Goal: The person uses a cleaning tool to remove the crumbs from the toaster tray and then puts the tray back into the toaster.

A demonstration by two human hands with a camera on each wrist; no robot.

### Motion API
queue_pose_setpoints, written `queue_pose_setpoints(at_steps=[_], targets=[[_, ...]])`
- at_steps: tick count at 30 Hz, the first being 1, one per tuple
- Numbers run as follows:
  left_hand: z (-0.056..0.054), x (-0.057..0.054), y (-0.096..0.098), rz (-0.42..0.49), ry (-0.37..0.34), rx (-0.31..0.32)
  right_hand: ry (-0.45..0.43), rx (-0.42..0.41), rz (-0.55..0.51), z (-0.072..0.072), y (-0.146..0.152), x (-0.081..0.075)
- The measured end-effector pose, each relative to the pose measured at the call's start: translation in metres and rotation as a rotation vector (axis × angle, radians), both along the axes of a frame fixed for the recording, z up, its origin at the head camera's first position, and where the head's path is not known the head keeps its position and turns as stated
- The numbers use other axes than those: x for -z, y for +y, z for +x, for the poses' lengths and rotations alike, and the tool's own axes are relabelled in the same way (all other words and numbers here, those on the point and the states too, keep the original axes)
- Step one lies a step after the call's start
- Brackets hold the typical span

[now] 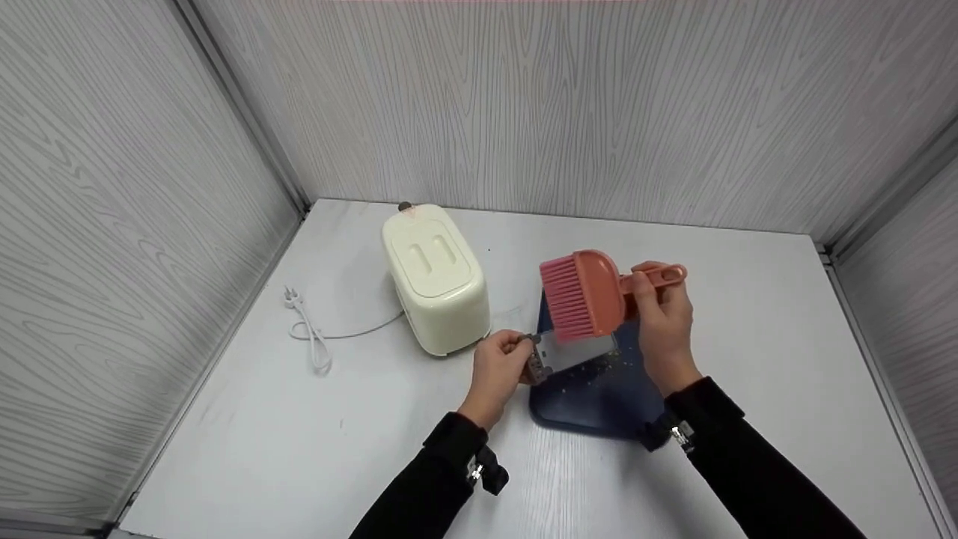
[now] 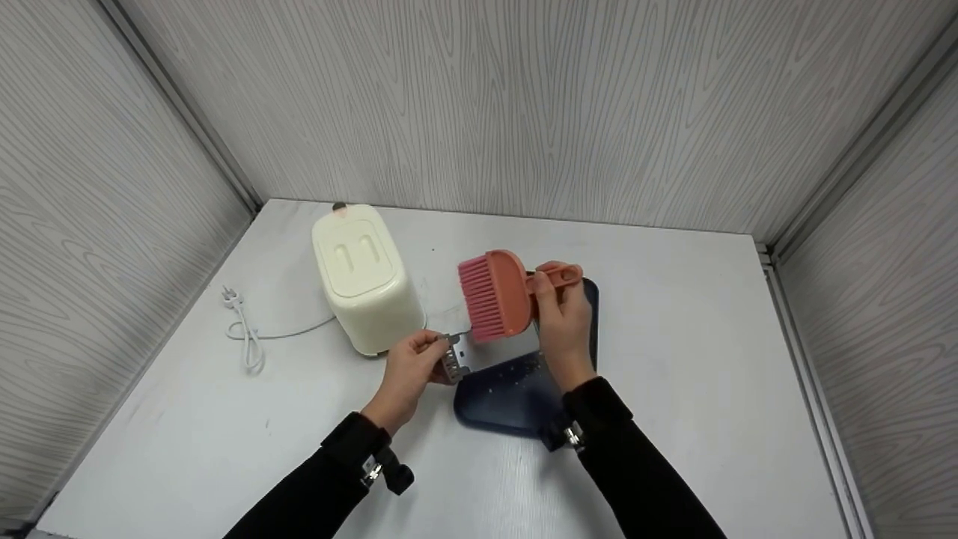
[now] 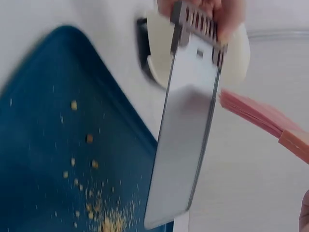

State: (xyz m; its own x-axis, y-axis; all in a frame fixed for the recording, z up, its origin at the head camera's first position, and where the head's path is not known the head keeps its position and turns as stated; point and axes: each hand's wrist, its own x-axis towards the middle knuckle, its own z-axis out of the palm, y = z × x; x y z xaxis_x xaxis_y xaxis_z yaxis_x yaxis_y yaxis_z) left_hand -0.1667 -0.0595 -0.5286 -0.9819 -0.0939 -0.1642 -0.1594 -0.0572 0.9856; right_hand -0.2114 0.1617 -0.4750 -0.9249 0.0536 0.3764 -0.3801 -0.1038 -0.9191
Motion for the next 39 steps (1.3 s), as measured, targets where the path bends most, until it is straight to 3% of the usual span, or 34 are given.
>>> queue_pose_setpoints(at_steps=[4,9,31,39], targets=[[0.000,0.000,-0.001,-0.002,-0.003,0.012,-0.004,-0.078,-0.041,0.007,-0.010,0.000],[0.000,-0.001,-0.001,0.006,0.006,0.021,-0.031,-0.111,-0.018,0.012,-0.016,0.004],[-0.001,-0.002,-0.001,0.056,-0.025,0.006,-0.051,-0.079,0.087,0.009,-0.004,0.018],[-0.001,0.001,-0.004,0.068,-0.015,0.004,-0.084,-0.031,0.153,0.006,0.009,0.021]])
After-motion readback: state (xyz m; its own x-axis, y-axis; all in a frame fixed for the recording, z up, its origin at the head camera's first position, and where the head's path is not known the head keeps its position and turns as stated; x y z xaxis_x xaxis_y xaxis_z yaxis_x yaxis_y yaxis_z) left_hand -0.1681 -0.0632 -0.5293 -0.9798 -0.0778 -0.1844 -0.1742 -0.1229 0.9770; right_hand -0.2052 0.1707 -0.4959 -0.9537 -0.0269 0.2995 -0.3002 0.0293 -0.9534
